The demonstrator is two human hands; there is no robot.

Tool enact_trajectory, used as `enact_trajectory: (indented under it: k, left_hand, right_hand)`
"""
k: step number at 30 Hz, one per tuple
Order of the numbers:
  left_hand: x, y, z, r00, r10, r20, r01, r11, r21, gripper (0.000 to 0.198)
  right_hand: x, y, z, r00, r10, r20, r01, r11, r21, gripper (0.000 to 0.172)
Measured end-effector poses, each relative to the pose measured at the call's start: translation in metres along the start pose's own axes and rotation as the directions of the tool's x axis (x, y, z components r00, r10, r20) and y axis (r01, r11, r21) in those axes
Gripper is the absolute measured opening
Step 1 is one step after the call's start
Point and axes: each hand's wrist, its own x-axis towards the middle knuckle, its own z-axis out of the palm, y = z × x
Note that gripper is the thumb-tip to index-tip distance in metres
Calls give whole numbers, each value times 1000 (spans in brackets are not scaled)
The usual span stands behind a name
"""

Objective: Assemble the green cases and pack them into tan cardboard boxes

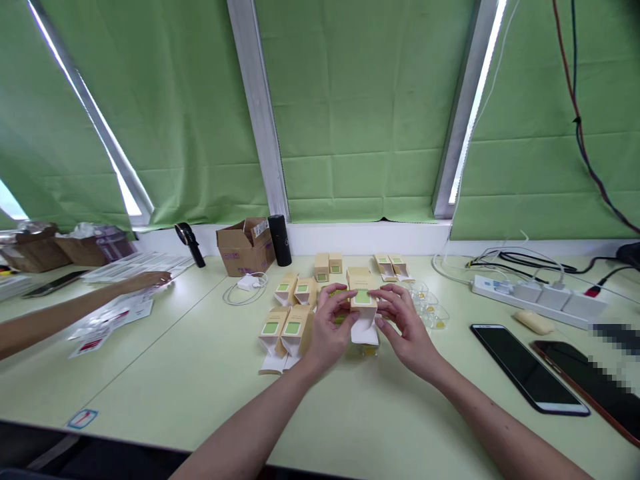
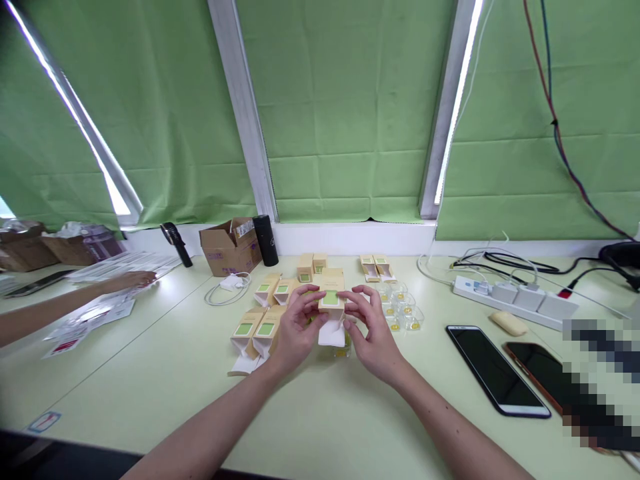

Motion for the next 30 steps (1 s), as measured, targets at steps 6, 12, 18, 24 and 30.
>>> enact_trajectory:
  k: [6, 12, 18, 24, 30]
  left_hand:
    - [-1, -2, 1, 1000, 4, 1, -4, 1000, -3, 30]
    - [-3, -6, 1, 1000, 11, 3, -11, 1000, 2, 30]
    - [-4, -8, 0, 1000, 15, 28, -15, 1000, 8, 30]
    - [-4, -7, 0, 999, 22, 24, -23, 1000, 12, 29]
    - [-4, -5, 1, 999, 32, 25, -33, 999, 33, 28]
  right_hand:
    - [1, 3, 1, 1000, 8, -16, -8, 1000, 2, 32]
    - [1, 4, 1, 1000, 13, -28, -14, 1000, -19, 31]
    - [2, 4, 2, 999, 21, -40, -22, 999, -30, 29]
    - [2, 4, 3, 998, 14, -55, -17, 998, -56, 28]
    - [1, 3, 6, 997, 14, -80, -19, 998, -63, 26]
